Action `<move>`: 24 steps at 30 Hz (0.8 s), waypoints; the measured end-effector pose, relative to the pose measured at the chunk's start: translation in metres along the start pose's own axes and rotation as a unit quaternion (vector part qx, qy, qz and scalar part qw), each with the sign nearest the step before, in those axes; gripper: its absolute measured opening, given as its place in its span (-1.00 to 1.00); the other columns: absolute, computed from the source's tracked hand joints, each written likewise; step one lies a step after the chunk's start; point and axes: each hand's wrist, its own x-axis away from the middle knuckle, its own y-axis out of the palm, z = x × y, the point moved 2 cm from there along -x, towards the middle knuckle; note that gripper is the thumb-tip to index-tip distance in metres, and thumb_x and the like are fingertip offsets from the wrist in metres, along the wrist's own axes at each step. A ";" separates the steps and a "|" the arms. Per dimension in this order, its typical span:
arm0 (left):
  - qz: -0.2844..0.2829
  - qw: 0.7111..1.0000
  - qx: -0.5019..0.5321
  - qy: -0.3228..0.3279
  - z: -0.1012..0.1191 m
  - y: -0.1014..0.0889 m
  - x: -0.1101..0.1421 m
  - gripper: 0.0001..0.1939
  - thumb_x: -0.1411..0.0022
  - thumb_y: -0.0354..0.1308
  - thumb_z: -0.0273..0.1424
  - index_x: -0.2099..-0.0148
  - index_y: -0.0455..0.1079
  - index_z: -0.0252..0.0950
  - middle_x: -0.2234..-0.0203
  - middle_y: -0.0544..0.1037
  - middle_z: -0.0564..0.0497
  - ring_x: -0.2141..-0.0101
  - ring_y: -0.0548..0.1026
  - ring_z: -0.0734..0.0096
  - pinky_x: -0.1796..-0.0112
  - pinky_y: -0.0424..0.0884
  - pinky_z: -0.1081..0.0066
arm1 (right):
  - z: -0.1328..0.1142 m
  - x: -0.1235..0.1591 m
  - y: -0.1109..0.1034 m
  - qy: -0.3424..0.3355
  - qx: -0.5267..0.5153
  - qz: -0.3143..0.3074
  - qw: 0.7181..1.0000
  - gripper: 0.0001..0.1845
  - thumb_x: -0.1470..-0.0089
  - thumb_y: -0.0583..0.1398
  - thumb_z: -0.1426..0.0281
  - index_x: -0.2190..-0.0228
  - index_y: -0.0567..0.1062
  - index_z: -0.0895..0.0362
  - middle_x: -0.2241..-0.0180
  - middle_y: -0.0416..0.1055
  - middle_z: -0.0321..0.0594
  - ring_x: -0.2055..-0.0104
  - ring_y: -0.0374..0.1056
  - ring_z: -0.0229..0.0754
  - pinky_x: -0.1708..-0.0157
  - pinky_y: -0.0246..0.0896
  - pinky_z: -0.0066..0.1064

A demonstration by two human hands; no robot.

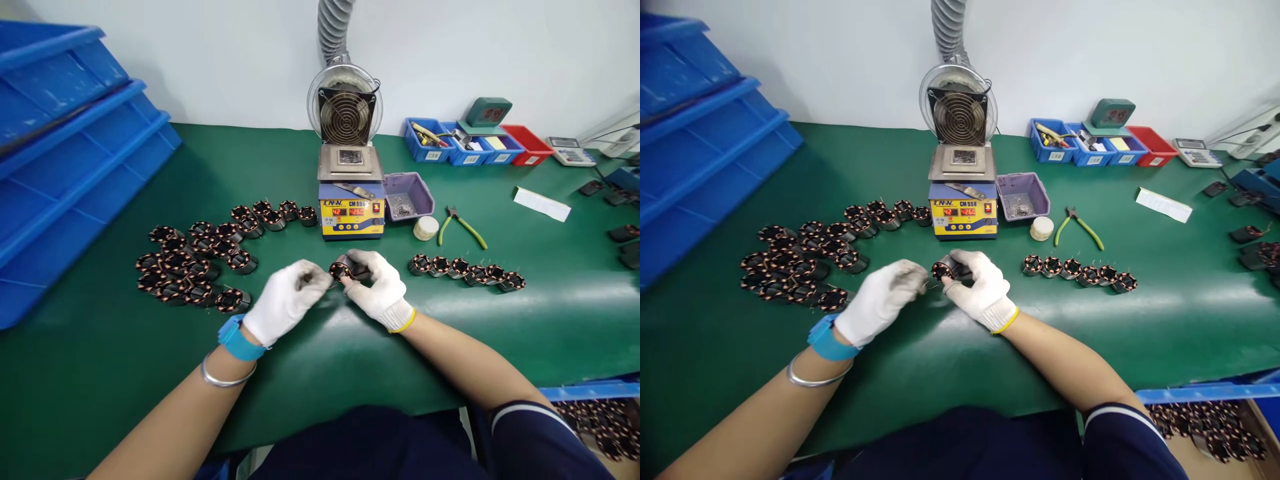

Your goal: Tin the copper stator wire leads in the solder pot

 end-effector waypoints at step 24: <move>0.059 0.997 0.050 0.026 -0.003 0.019 0.007 -0.83 -0.13 0.13 -0.30 0.37 0.44 -0.29 0.48 0.56 0.00 0.47 0.49 0.40 0.39 0.43 0.41 | -0.033 -0.118 -0.046 -0.138 0.278 0.018 0.951 -0.59 -0.01 0.20 0.29 0.05 0.42 0.06 0.14 0.40 -0.18 0.04 0.36 -0.07 0.03 0.30 -0.17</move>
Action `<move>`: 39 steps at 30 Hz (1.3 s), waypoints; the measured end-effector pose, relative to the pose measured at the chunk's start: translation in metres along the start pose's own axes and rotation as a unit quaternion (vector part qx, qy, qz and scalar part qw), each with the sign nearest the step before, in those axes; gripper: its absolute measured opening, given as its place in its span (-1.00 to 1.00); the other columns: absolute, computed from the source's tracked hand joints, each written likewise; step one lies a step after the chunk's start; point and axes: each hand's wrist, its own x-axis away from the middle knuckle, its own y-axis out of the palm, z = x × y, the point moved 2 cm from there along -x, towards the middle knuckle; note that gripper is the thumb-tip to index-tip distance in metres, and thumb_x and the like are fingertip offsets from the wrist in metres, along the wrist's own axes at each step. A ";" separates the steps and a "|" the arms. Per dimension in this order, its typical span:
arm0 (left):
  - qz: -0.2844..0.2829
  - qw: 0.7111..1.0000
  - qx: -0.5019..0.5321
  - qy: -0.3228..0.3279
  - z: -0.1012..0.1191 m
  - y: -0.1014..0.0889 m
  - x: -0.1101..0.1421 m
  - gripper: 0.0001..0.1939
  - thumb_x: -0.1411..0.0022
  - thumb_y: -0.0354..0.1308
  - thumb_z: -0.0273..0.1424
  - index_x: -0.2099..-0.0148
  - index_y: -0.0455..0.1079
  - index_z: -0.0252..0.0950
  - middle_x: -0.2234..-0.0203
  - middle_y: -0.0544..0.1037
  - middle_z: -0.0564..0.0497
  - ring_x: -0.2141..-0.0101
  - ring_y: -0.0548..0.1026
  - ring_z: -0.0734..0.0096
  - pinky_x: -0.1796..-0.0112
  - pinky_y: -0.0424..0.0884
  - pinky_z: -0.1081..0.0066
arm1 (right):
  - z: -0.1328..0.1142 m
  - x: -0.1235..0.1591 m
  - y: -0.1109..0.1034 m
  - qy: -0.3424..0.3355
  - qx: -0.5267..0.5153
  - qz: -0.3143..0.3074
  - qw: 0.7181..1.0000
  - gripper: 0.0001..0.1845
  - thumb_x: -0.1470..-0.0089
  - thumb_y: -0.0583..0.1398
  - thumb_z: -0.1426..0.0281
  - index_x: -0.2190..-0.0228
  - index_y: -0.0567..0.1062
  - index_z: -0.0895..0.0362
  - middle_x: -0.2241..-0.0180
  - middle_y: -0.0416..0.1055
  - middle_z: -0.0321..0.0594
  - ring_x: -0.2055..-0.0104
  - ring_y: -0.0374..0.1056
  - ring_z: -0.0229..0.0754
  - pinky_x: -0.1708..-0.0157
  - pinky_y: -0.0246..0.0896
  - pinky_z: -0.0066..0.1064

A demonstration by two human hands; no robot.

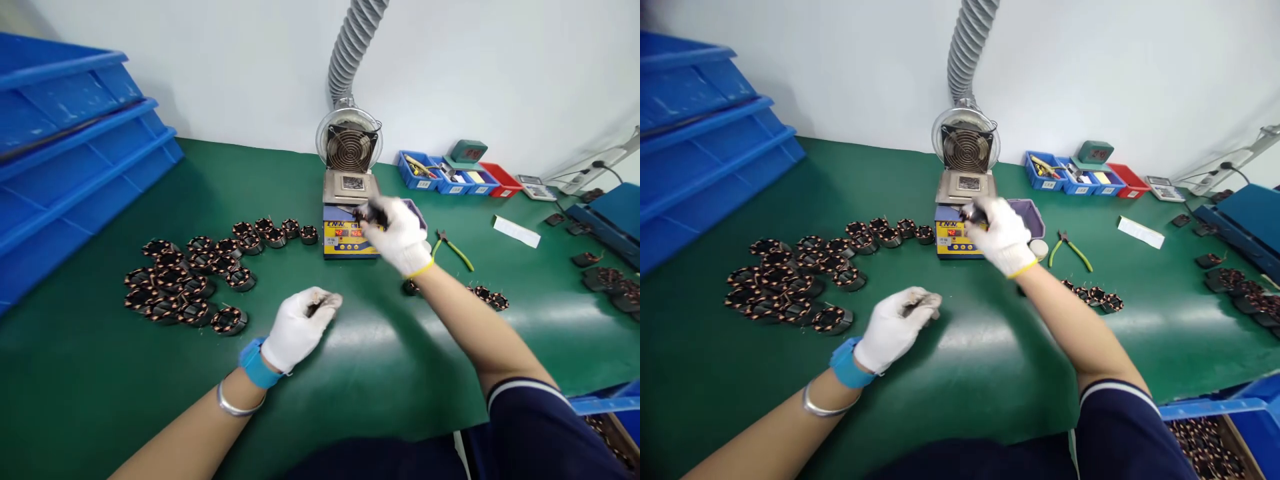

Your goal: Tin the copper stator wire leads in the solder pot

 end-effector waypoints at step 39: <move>0.080 0.993 0.084 -0.039 -0.031 0.008 -0.022 -0.44 -0.19 0.15 -0.19 -0.16 0.26 -0.36 0.02 0.51 -0.18 0.25 0.54 0.37 0.21 0.49 0.38 | -0.023 -0.054 0.027 0.053 -0.029 -0.118 0.991 -0.55 0.07 0.28 0.24 0.09 0.48 0.09 0.23 0.49 -0.23 0.16 0.41 -0.09 0.05 0.33 -0.13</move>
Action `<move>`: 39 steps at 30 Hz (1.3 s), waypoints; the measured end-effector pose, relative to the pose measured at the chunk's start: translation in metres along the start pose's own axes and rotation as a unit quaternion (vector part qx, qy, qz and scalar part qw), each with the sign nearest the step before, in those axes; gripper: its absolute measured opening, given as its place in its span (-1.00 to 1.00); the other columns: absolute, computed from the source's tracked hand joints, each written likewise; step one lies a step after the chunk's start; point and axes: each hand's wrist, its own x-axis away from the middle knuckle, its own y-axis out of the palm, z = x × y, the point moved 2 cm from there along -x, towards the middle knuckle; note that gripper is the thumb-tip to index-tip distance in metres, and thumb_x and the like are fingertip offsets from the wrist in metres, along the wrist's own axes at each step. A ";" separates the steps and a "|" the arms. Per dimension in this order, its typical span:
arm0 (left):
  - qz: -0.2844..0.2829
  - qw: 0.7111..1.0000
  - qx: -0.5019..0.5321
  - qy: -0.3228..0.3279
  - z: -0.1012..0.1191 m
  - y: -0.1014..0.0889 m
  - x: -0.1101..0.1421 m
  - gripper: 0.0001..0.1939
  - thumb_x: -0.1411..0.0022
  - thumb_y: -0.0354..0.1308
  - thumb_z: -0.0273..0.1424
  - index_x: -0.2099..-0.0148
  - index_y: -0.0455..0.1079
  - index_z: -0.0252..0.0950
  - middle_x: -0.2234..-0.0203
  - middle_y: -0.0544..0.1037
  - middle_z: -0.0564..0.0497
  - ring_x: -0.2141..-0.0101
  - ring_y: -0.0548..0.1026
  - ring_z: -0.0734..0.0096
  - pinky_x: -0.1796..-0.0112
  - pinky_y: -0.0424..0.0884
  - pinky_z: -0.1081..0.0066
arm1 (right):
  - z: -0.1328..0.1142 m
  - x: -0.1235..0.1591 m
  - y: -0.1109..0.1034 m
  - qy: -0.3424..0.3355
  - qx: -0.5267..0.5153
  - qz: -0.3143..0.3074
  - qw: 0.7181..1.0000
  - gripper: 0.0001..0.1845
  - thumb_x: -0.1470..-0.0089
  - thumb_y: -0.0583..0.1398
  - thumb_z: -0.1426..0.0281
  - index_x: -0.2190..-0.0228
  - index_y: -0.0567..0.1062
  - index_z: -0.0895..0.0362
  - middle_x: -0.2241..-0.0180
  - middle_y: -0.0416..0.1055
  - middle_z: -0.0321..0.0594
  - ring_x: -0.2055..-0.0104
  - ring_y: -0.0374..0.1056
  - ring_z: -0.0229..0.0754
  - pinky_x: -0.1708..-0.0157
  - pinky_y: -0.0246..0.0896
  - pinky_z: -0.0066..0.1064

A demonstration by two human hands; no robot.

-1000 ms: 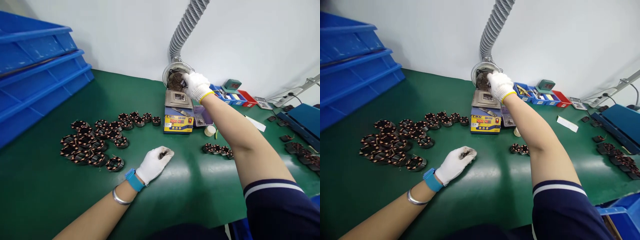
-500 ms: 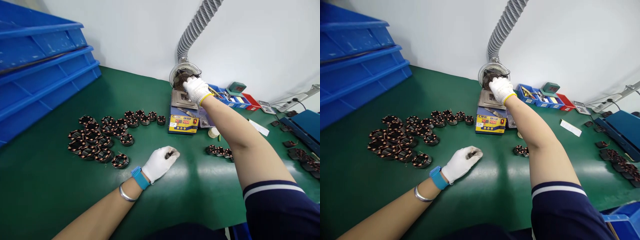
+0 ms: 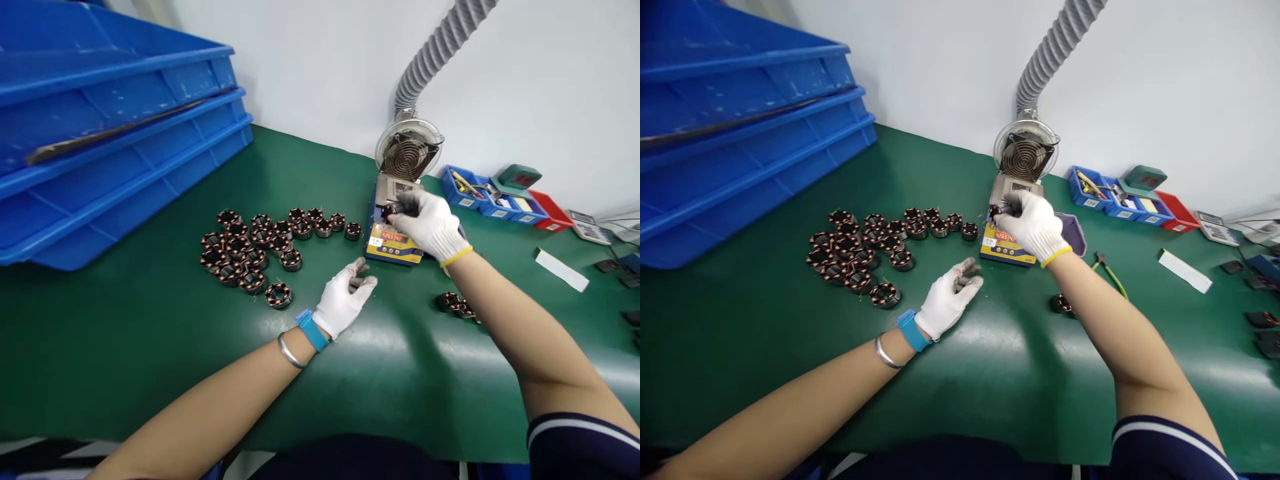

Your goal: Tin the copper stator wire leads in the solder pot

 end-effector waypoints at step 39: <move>0.047 0.806 -0.578 0.121 0.009 -0.027 -0.017 -0.37 -0.17 0.03 -0.13 -0.21 0.23 -0.34 -0.30 0.08 -0.26 -0.14 0.23 -0.11 0.00 0.21 -0.04 | 0.065 -0.087 -0.016 0.065 0.132 0.076 0.986 -0.58 0.04 0.17 0.21 0.11 0.49 0.06 0.11 0.49 -0.12 0.05 0.38 0.08 0.05 0.28 -0.10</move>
